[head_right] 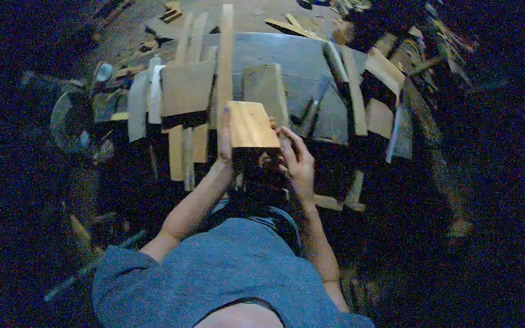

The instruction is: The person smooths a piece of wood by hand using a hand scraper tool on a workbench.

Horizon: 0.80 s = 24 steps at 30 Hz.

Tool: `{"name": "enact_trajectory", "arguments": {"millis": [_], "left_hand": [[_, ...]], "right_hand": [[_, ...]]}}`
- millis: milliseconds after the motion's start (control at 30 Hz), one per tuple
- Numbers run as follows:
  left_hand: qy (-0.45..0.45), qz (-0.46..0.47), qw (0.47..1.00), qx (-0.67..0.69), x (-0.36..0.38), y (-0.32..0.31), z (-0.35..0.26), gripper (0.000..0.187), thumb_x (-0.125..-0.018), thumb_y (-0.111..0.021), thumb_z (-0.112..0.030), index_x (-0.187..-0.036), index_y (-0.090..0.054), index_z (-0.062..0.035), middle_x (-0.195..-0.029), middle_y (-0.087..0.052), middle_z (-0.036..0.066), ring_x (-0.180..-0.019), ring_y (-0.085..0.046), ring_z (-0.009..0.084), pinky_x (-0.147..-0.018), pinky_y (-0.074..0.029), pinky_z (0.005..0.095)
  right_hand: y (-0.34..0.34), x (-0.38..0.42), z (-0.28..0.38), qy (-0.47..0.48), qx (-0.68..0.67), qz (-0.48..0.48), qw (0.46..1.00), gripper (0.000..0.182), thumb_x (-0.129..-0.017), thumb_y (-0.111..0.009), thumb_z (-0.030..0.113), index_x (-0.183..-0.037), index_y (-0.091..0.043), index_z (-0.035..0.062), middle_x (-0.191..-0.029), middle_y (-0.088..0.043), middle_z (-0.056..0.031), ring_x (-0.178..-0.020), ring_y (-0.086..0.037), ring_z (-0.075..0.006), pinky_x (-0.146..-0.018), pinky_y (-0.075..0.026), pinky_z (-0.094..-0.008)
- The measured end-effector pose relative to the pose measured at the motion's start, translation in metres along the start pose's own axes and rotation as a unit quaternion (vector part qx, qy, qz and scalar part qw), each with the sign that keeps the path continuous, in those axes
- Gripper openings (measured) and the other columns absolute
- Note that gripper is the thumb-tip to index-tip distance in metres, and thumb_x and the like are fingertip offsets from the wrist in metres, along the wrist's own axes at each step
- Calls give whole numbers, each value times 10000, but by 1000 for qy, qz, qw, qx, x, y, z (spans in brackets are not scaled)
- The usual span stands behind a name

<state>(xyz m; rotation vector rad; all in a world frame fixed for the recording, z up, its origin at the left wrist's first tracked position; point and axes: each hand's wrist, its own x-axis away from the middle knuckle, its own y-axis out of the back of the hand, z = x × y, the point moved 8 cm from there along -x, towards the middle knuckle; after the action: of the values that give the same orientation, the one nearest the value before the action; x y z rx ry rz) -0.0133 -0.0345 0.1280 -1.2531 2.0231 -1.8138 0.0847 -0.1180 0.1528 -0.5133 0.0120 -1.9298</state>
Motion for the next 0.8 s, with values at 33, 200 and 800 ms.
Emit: {"name": "enact_trajectory", "arguments": {"millis": [33, 200, 800], "left_hand": [[-29, -7, 999, -29, -6, 8, -4, 1030, -767, -350, -851, -1207, -437, 76, -1027, -575, 200, -909, -632, 302, -816, -561, 441], [-53, -18, 992, -110, -19, 39, -6, 1014, -769, -260, -870, -1122, -526, 42, -858, -617, 134, -795, -631, 233, -743, -551, 357], [-320, -116, 783, -521, -25, 47, -27, 878, -914, -419, -624, -1503, -91, -61, -1501, -219, 161, -1368, -246, 249, -1122, -216, 368]], "right_hand": [[4, -6, -7, 37, 53, -7, 998, 372, -978, -513, 196, -1329, -500, 73, -984, -641, -47, -827, -624, -92, -643, -500, -223], [-8, -1, -36, -26, 30, 62, 997, 422, -958, -551, 173, -1362, -469, 82, -988, -617, -51, -789, -573, -67, -656, -527, -248], [-38, 14, 22, 247, 431, 1, 868, 436, -885, -623, 143, -1273, -510, -23, -967, -637, -254, -848, -659, -388, -699, -537, -417]]}}
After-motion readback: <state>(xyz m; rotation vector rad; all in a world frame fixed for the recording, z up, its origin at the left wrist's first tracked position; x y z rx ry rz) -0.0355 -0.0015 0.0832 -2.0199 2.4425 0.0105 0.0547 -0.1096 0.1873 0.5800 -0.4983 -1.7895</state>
